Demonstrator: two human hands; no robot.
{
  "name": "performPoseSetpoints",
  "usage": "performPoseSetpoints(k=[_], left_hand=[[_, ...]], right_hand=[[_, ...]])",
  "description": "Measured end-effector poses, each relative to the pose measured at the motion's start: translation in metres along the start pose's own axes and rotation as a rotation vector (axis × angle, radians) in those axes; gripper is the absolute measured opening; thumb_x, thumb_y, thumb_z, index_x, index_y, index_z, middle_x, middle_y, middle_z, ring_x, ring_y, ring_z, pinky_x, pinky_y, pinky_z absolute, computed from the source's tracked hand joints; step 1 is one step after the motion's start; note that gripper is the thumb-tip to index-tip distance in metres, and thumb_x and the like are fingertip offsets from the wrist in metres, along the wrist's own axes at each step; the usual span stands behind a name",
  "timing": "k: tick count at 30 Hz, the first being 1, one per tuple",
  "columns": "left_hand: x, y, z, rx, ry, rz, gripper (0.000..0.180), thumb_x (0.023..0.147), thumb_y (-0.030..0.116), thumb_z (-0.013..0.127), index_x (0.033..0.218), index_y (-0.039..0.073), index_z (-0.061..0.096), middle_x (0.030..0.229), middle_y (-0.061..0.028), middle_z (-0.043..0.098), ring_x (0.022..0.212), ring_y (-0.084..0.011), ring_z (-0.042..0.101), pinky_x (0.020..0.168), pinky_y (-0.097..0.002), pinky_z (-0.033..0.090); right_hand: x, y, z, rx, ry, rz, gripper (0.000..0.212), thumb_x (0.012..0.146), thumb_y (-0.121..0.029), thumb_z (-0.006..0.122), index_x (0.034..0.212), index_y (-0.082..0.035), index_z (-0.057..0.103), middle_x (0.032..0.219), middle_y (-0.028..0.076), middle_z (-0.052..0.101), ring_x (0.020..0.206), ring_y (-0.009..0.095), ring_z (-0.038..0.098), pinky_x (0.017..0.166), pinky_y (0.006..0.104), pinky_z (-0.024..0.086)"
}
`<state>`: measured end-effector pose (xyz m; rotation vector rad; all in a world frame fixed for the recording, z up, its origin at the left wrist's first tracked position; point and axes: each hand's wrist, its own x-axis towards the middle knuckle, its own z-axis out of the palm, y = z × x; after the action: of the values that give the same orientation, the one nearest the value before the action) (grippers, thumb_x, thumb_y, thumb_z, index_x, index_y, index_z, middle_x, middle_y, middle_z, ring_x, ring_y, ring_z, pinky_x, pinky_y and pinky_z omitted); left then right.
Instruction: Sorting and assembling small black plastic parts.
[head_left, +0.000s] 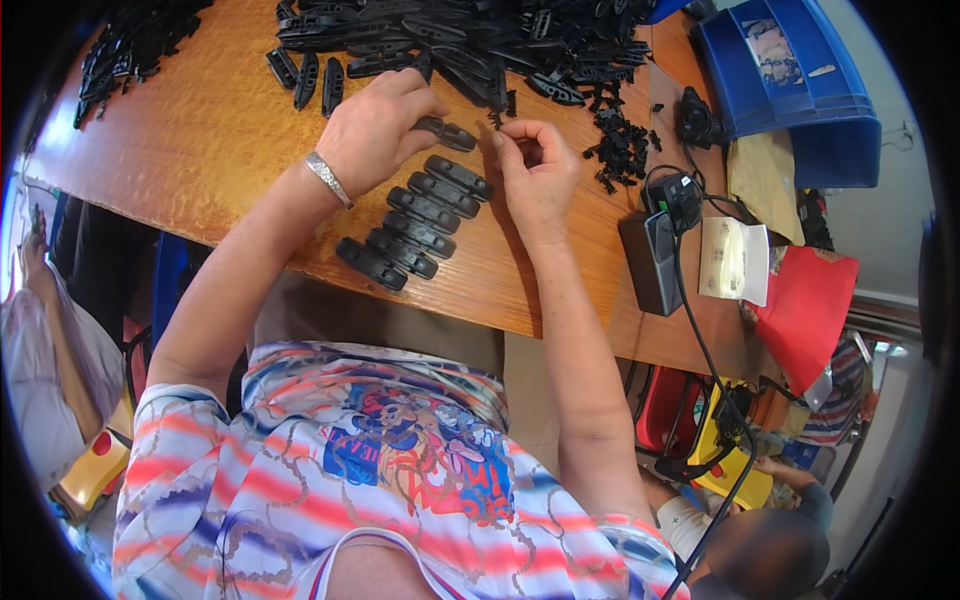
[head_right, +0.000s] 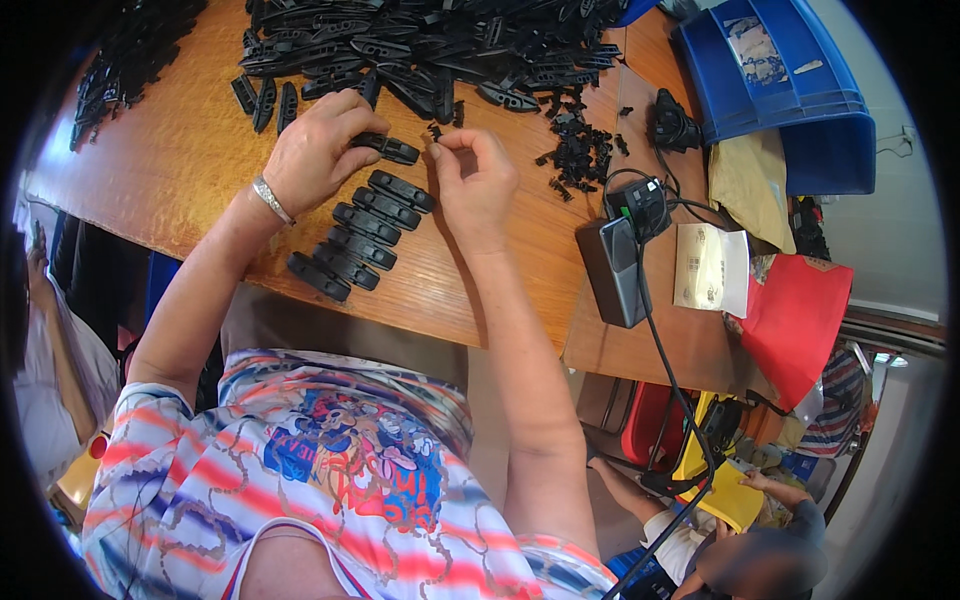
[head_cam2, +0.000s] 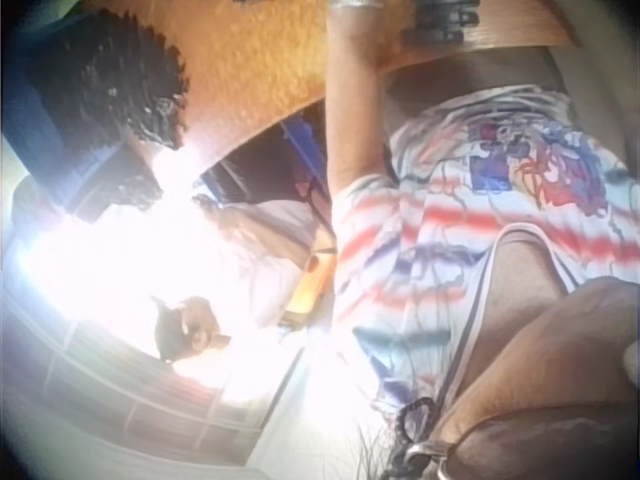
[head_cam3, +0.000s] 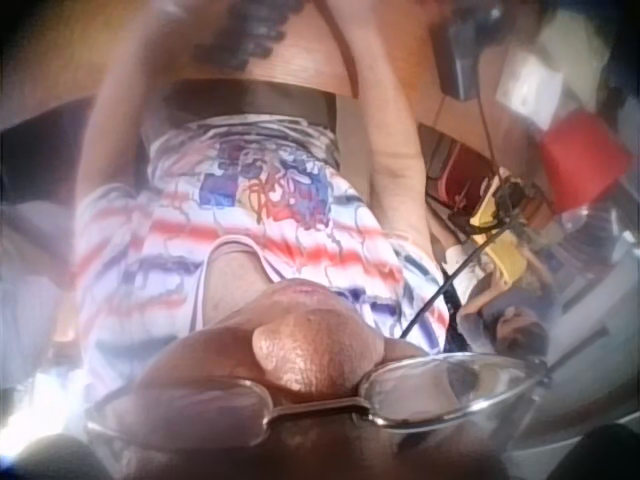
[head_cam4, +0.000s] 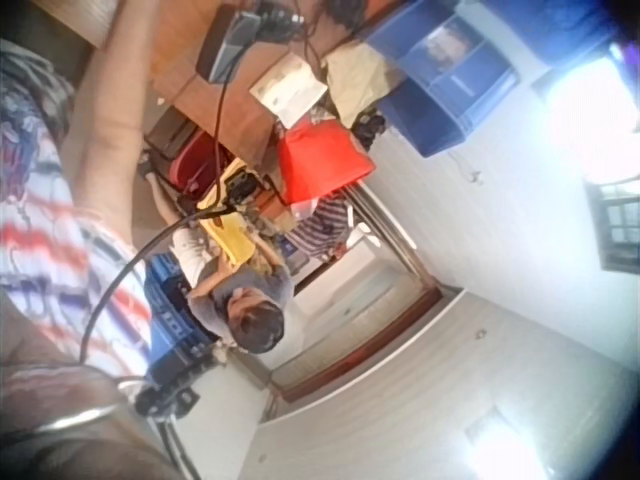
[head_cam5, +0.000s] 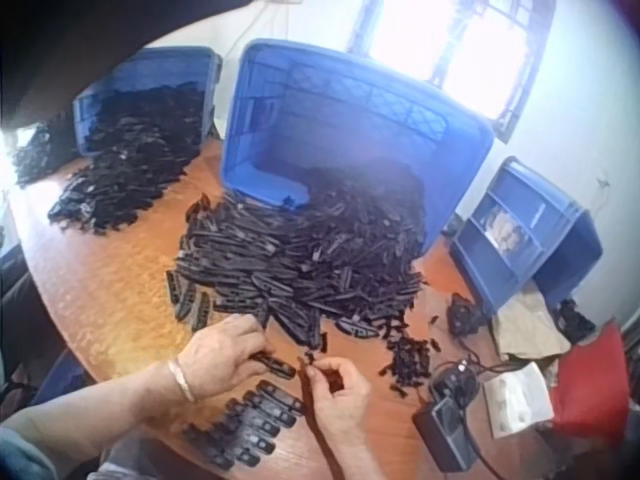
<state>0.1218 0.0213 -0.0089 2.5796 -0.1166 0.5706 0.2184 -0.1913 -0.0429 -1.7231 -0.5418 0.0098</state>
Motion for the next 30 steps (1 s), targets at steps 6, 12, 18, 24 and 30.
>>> performPoseSetpoints(k=[6, 12, 18, 24, 30], left_hand=[[-0.015, -0.008, 0.005, -0.026, 0.104, -0.068, 0.027, 0.089, 0.014, 0.083, 0.114, 0.007, 0.075, 0.109, -0.011, 0.068, 0.107, -0.0353, 0.067, 0.092, -0.0454, 0.056], [-0.015, -0.011, 0.009, -0.056, 0.089, -0.121, 0.024, 0.089, 0.016, 0.084, 0.11, 0.007, 0.076, 0.106, -0.0103, 0.069, 0.107, -0.0345, 0.068, 0.091, -0.0454, 0.056], [-0.012, -0.007, 0.007, -0.058, 0.064, -0.148, 0.021, 0.088, 0.017, 0.084, 0.106, 0.008, 0.078, 0.105, -0.0083, 0.069, 0.107, -0.0325, 0.069, 0.091, -0.0449, 0.058], [-0.011, -0.009, 0.004, -0.111, 0.043, -0.169, 0.018, 0.089, 0.021, 0.084, 0.103, 0.009, 0.08, 0.104, -0.008, 0.071, 0.105, -0.0317, 0.071, 0.09, -0.0447, 0.059], [0.004, 0.0, 0.001, -0.135, -0.11, -0.369, 0.024, 0.097, 0.029, 0.08, 0.101, 0.006, 0.077, 0.099, -0.0108, 0.072, 0.089, -0.0297, 0.073, 0.081, -0.0422, 0.057]], right_hand=[[0.006, -0.031, 0.002, -0.156, -0.211, -0.171, 0.013, 0.089, 0.002, 0.083, 0.098, -0.002, 0.076, 0.093, 0.009, 0.072, 0.079, 0.021, 0.072, 0.071, 0.0325, 0.056], [0.018, -0.04, 0.017, -0.224, -0.344, -0.301, 0.012, 0.088, -0.001, 0.083, 0.096, -0.004, 0.074, 0.095, 0.009, 0.07, 0.078, 0.027, 0.07, 0.07, 0.0377, 0.055], [0.032, -0.03, 0.013, -0.363, -0.397, -0.451, 0.011, 0.089, 0.0, 0.081, 0.095, -0.005, 0.073, 0.095, 0.01, 0.069, 0.081, 0.031, 0.072, 0.071, 0.0419, 0.057], [0.037, -0.033, 0.007, -0.461, -0.456, -0.467, 0.009, 0.089, -0.002, 0.082, 0.095, -0.004, 0.076, 0.096, 0.01, 0.07, 0.081, 0.031, 0.072, 0.071, 0.0413, 0.059], [0.043, -0.036, 0.006, -0.205, -0.495, 0.193, 0.021, 0.09, -0.017, 0.09, 0.094, 0.0, 0.08, 0.086, 0.013, 0.078, 0.071, 0.024, 0.072, 0.068, 0.0352, 0.057]])
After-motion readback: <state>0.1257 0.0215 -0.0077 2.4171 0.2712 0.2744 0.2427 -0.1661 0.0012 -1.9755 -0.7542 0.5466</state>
